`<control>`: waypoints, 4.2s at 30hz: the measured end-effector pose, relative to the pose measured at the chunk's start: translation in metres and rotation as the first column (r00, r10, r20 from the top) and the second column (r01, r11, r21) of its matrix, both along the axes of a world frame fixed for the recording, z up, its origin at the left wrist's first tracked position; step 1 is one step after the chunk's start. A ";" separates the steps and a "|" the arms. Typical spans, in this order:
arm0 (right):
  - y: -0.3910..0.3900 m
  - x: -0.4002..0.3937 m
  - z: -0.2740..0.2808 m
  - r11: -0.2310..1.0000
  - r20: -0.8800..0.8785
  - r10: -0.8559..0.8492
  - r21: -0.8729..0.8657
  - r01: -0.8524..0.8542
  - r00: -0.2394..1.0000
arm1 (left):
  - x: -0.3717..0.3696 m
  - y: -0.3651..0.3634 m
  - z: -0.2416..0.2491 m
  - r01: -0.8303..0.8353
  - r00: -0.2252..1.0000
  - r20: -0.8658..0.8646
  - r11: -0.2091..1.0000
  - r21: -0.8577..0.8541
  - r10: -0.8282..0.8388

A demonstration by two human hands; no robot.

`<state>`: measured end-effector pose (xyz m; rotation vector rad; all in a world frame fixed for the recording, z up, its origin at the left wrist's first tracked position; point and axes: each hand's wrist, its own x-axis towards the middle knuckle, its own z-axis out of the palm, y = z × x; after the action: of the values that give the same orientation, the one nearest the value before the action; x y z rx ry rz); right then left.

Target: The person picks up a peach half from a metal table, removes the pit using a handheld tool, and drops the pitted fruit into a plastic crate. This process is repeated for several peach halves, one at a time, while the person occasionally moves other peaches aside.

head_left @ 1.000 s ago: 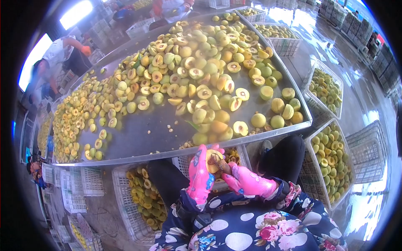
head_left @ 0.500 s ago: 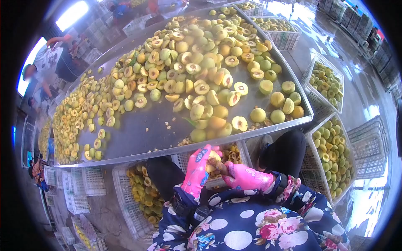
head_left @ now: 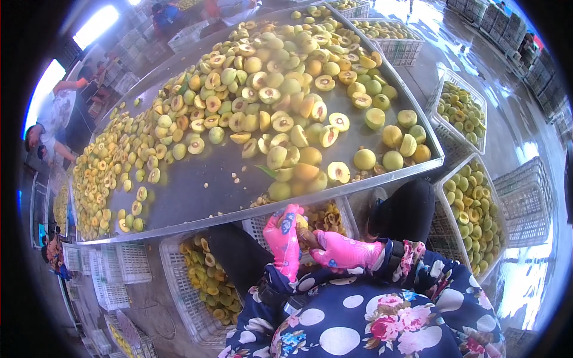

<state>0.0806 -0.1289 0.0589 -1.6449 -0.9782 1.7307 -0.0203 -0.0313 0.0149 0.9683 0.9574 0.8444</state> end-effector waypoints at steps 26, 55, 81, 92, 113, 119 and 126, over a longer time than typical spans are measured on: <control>0.004 0.003 -0.035 0.997 -0.636 0.018 -0.048 -0.063 0.772 | -0.016 0.012 -0.022 0.120 0.986 0.120 0.993 -0.020 -0.117; 0.012 -0.001 -0.024 0.995 -0.617 -0.095 -0.073 0.063 0.781 | -0.013 0.017 -0.010 0.095 0.980 0.187 0.979 -0.179 -0.061; 0.021 -0.007 -0.093 0.893 0.862 -0.122 0.312 -0.324 0.492 | -0.067 0.023 -0.025 -0.296 0.937 0.091 0.905 -0.306 0.337; -0.013 0.033 -0.209 0.697 0.690 0.457 0.114 -0.708 0.561 | -0.264 0.097 -0.027 -0.286 0.772 -0.485 0.906 0.312 0.411; -0.033 0.040 -0.047 0.991 -0.056 -0.134 -0.014 0.134 0.989 | 0.021 0.164 0.008 0.496 0.831 0.350 0.861 -0.114 -0.432; -0.004 0.030 -0.003 0.971 -0.327 -0.141 0.138 0.195 0.935 | -0.025 0.115 0.037 0.569 0.725 0.597 0.788 -0.236 -0.345; 0.012 0.012 0.018 0.906 -0.422 -0.307 0.144 0.397 0.853 | -0.024 0.055 0.047 0.446 0.740 0.637 0.865 -0.228 -0.214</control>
<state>0.0926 -0.1168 0.0768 -1.1787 -0.6062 1.5443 -0.0441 0.0235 0.0619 0.4660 0.3440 0.5666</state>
